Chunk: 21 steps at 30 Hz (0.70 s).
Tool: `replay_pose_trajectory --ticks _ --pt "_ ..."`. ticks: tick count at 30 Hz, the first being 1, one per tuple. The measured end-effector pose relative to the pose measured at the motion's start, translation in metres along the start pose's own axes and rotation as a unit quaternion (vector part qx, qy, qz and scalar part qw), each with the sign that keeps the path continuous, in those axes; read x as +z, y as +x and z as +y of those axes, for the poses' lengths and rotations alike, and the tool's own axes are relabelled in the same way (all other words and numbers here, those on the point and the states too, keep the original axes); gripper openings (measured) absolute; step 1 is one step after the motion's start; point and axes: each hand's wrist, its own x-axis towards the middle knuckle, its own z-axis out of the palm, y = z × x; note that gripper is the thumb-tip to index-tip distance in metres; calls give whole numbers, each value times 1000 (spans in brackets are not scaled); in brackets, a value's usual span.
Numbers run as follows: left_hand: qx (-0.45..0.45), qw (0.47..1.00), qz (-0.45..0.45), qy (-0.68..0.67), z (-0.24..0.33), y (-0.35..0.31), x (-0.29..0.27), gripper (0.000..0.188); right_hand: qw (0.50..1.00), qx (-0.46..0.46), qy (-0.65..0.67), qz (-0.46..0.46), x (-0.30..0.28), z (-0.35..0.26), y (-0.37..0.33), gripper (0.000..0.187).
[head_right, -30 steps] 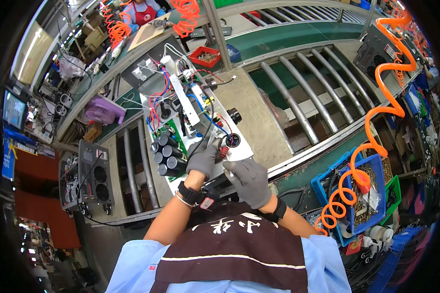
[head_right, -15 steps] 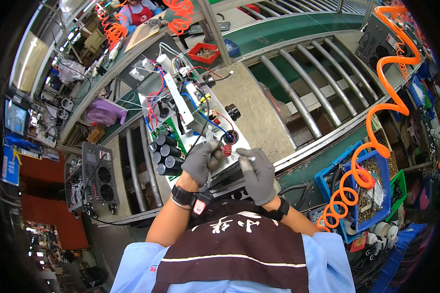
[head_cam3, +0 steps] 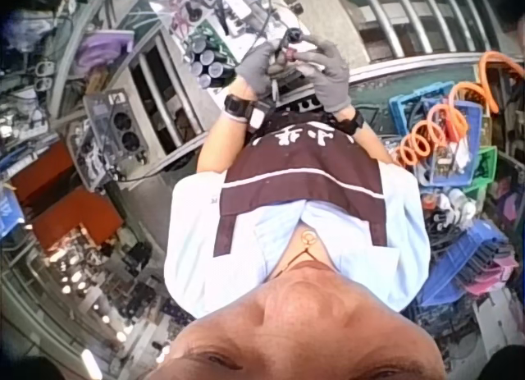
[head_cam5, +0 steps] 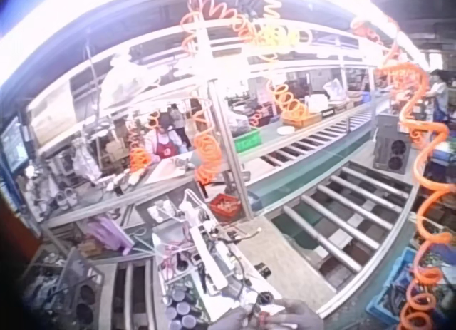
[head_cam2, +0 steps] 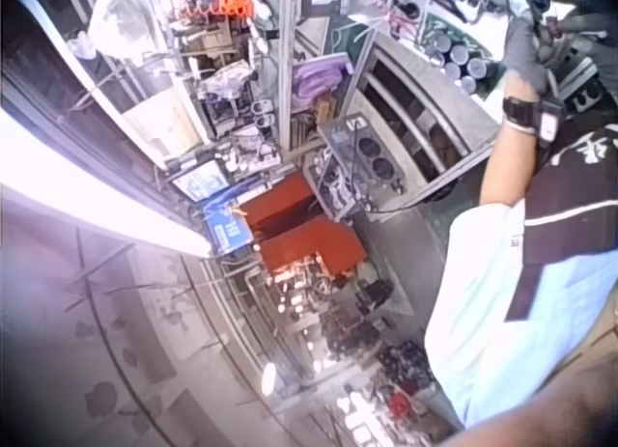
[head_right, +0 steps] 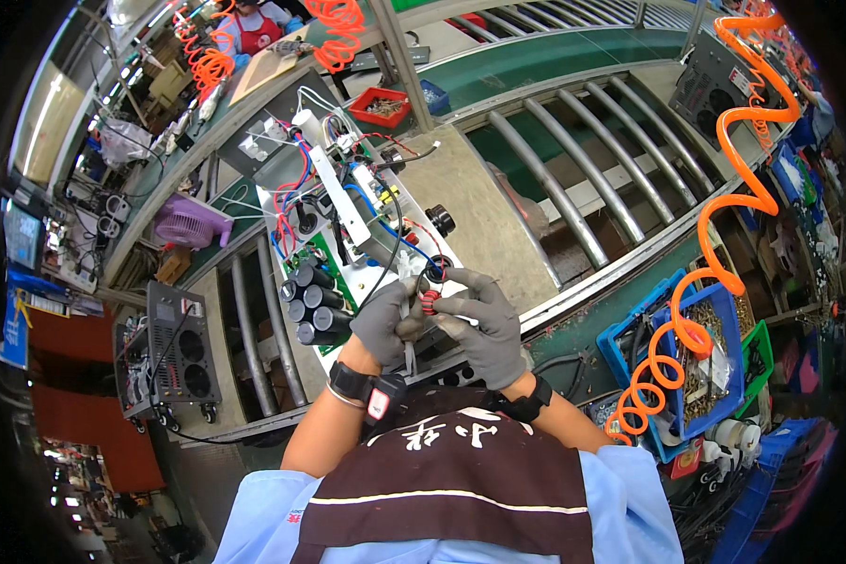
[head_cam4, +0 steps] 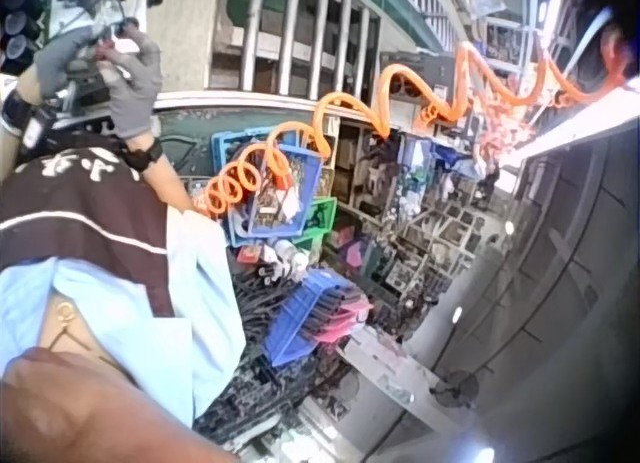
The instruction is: Assembling internal components, wiring, and enclosures for a welding or cutting machine on a production line.
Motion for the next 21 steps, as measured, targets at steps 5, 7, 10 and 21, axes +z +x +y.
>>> replay_pose_trajectory --ticks 5,7,10,21 --pt "64 990 117 43 -3 -1 12 25 977 94 118 -149 -5 0 8 19" --pt "70 983 162 47 -4 -4 17 22 970 109 146 -162 -9 2 10 19" --pt "105 972 198 63 -7 -6 25 18 979 71 93 -166 -12 3 12 20" --pt "122 968 191 112 -5 -6 17 27 997 -12 -72 -23 -3 -4 7 21"
